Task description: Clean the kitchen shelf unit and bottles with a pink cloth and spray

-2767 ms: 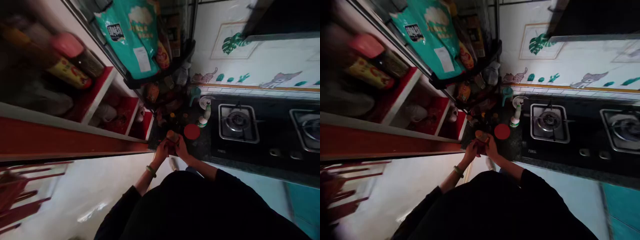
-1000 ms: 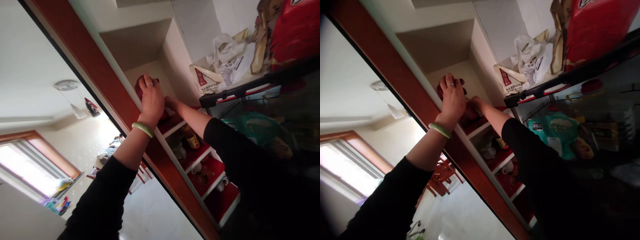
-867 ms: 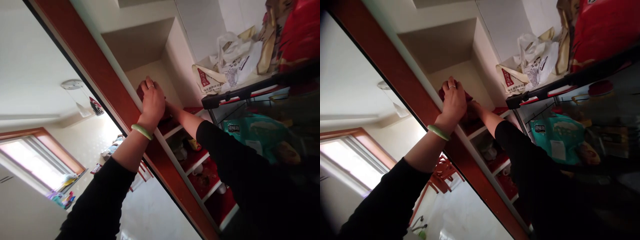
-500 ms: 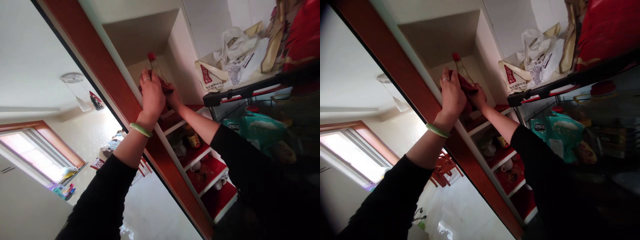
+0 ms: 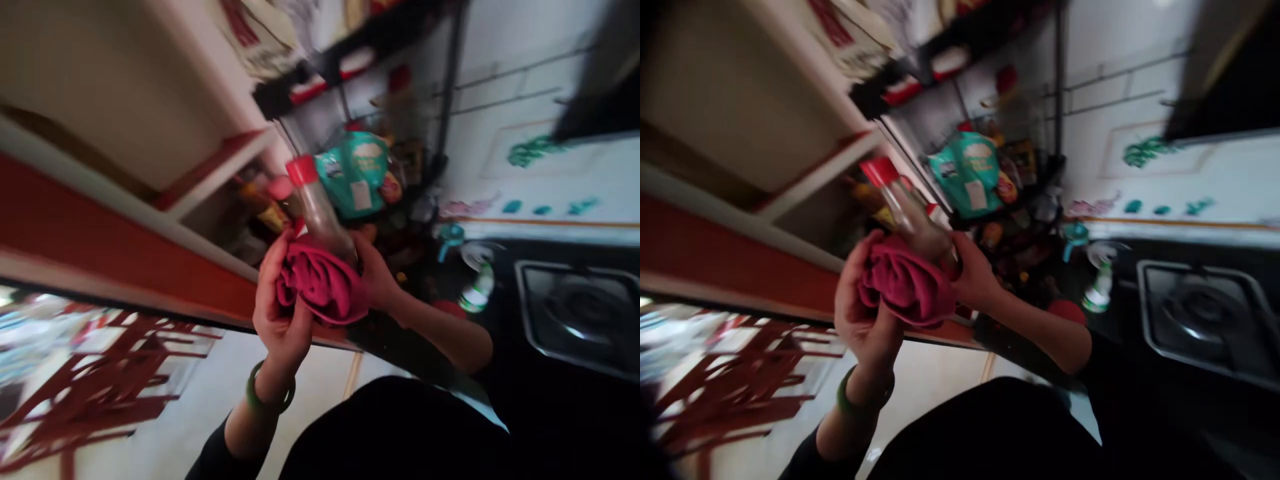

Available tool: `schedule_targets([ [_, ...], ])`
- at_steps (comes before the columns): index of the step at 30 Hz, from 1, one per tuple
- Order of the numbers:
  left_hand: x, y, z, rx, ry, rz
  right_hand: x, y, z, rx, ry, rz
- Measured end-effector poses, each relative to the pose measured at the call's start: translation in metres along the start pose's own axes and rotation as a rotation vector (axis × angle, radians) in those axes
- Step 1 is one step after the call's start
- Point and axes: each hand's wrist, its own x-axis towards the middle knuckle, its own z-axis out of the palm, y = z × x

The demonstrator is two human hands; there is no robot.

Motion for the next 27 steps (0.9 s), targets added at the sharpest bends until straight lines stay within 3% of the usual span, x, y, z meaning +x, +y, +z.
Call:
schedule_targets([
  [3, -0.06, -0.037, 0.029, -0.26, -0.262, -0.196, -0.097, 0.033, -0.031, -0.153, 0.093, 0.262],
  [6, -0.106, -0.063, 0.062, -0.452, -0.566, -0.265, -0.18, 0.046, -0.06, -0.401, 0.231, 0.415],
  [10, -0.15, -0.075, 0.108, -0.582, -0.901, -0.29, -0.263, 0.042, -0.089, -0.65, 0.391, 0.556],
  [13, -0.176, -0.071, 0.145, -0.663, -1.051, -0.283, -0.31, 0.044, -0.104, -0.755, 0.524, 0.61],
  [19, -0.221, -0.063, 0.202, -0.648, -1.217, -0.254, -0.37, 0.082, -0.124, -0.791, 0.751, 0.633],
  [27, -0.247, -0.073, 0.231, -0.523, -1.252, -0.272, -0.378, 0.126, -0.135, -0.751, 0.862, 0.668],
])
